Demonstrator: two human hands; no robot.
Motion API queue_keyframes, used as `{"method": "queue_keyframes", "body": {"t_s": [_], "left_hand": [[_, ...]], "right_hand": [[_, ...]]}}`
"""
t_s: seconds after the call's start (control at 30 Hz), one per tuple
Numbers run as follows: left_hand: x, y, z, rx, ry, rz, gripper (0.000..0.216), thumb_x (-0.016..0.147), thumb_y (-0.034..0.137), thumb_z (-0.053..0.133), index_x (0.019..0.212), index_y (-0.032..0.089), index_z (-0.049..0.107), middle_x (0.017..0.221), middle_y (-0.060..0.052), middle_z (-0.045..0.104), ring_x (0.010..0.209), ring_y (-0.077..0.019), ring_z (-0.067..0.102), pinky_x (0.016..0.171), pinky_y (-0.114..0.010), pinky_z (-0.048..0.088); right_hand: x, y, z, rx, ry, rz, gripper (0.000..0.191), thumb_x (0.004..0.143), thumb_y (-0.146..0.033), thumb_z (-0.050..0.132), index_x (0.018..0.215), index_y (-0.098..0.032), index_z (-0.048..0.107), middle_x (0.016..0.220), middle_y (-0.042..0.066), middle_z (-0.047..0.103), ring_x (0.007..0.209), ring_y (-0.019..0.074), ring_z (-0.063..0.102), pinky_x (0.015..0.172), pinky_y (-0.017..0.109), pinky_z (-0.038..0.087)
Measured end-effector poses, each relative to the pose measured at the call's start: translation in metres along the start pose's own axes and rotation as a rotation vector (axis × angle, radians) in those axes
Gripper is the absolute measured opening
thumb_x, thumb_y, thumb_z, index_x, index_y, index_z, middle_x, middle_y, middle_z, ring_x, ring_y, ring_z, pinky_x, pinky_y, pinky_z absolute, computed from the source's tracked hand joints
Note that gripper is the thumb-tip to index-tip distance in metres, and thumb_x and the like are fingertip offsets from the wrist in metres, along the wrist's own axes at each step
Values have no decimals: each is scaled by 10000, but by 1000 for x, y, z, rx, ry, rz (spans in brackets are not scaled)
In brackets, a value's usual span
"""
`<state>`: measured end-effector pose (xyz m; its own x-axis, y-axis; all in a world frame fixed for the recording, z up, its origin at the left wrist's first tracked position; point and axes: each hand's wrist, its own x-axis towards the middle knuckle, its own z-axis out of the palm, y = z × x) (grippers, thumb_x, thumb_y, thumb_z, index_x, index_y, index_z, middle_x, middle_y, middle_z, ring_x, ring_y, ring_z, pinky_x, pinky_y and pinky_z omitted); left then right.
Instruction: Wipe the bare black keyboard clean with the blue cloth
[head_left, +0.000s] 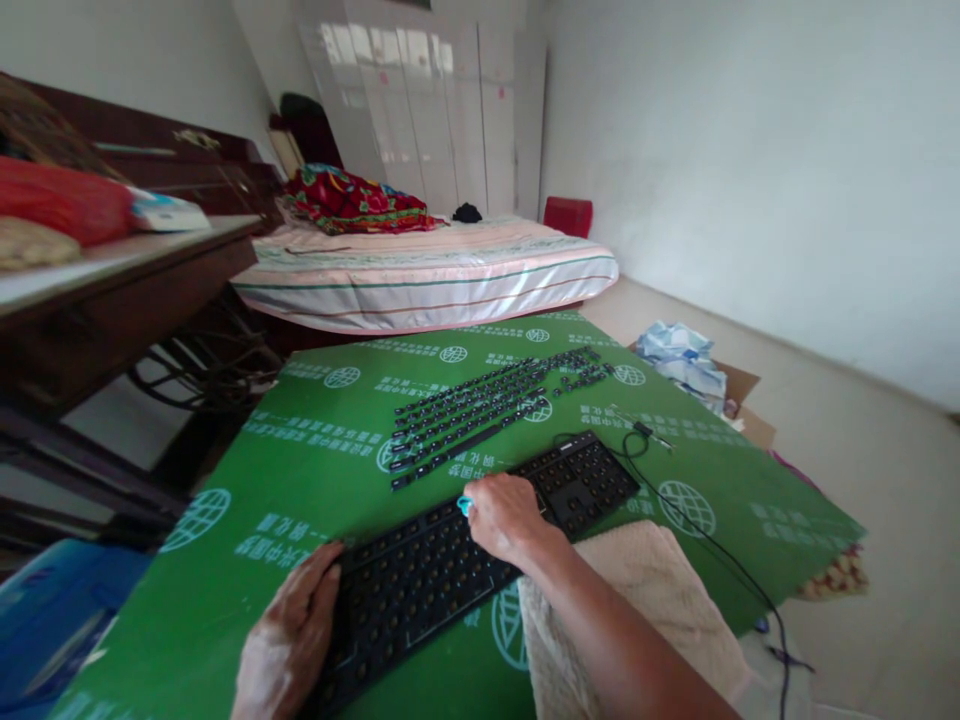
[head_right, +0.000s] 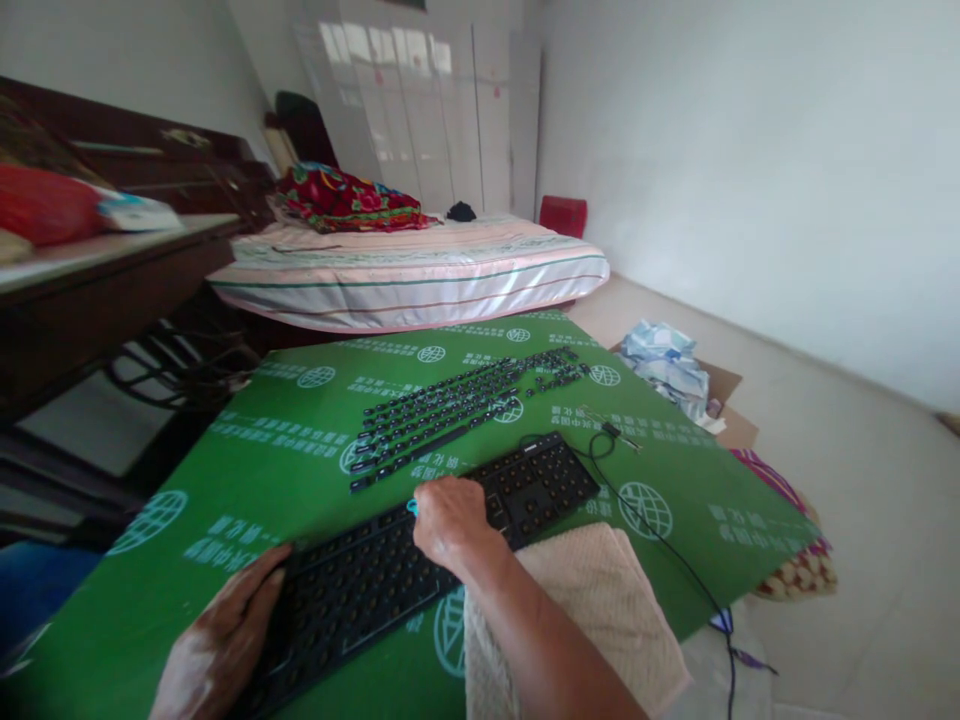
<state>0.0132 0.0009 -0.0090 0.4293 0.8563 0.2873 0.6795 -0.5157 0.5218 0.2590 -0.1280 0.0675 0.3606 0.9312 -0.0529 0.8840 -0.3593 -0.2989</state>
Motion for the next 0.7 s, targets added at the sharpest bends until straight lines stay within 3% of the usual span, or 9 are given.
{"method": "queue_keyframes", "body": {"t_s": [0.23,0.43,0.7], "left_hand": [[2,-5,2,-19,23,45,465,798,499,426,1088,209,645,1161,-69,676,1122,-252,606,1040,-413,427],[1,-4,5,-16,75,80,435,814,490,422,1054,215,659,1130,-60,691,1091,-237,625,1017,-389,453],[-3,2,2,10,104,116,409,828,474,416,1017,211,665,1090,-52,708,1034,-210,654,965,-332,493]], "right_hand": [[-5,36,-13,-45,47,158,275,864,-183,446,960,-184,703,983,128,722,959,212,658,770,275,447],[-22,49,-6,-33,19,131,196,850,-251,510,873,-245,704,929,64,736,931,199,665,723,255,424],[-29,62,-4,-8,44,171,251,870,-245,476,1000,-243,691,985,77,729,925,197,661,711,261,402]]}}
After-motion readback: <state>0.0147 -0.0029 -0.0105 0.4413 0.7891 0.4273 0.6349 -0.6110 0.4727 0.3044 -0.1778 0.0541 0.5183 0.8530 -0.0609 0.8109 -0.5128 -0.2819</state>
